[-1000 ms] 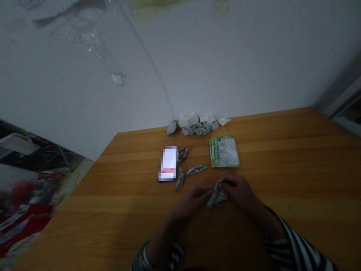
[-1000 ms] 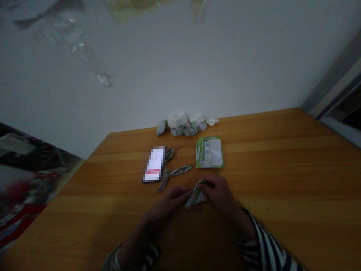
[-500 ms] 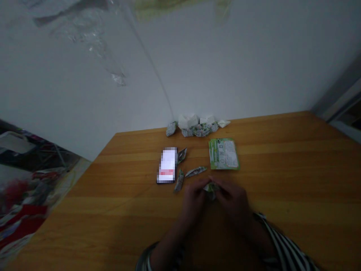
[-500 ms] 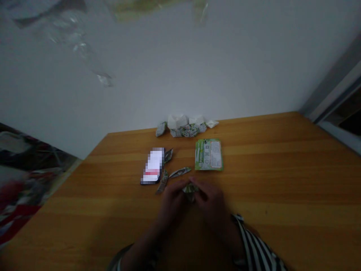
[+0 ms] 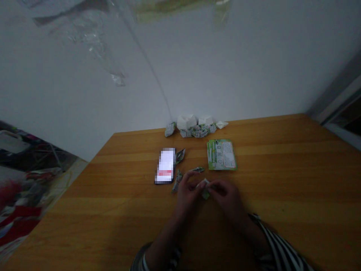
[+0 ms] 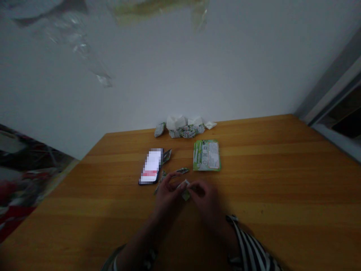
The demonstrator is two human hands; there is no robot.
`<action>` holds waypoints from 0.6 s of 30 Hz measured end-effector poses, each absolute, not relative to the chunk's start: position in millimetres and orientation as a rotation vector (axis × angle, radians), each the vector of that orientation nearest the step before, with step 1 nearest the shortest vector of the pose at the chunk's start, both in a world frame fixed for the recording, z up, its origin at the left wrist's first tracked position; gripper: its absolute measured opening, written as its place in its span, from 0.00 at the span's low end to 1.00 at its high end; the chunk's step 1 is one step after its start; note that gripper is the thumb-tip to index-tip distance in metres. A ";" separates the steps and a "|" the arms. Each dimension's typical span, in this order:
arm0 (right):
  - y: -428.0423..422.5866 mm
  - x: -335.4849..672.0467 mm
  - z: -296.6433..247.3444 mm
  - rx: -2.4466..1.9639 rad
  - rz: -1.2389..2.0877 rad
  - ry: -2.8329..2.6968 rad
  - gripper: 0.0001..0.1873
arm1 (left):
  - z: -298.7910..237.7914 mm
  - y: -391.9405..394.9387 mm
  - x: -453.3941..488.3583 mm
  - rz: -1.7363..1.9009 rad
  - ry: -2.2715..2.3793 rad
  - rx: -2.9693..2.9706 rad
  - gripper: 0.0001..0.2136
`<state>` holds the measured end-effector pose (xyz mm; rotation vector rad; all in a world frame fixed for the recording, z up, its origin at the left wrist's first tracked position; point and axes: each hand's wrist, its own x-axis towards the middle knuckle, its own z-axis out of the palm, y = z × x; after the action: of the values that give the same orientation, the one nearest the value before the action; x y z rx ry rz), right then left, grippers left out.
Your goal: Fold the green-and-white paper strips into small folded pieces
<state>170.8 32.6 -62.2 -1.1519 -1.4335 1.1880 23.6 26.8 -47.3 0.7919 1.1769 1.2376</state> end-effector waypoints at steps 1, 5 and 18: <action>32.4 169.4 -63.2 -1.175 1.201 -1.392 0.04 | -47.2 27.0 23.5 1.218 1.183 0.799 0.22; 32.8 167.7 -64.4 -1.123 1.296 -1.299 0.09 | -48.6 30.1 18.9 1.169 1.263 0.920 0.16; 31.3 169.1 -57.8 -1.165 1.216 -1.478 0.13 | -54.4 30.5 13.0 1.134 1.352 1.186 0.14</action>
<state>169.1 31.3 -57.8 -1.1646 -1.4781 1.2164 13.0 30.5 -54.4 1.1858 1.3522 1.1337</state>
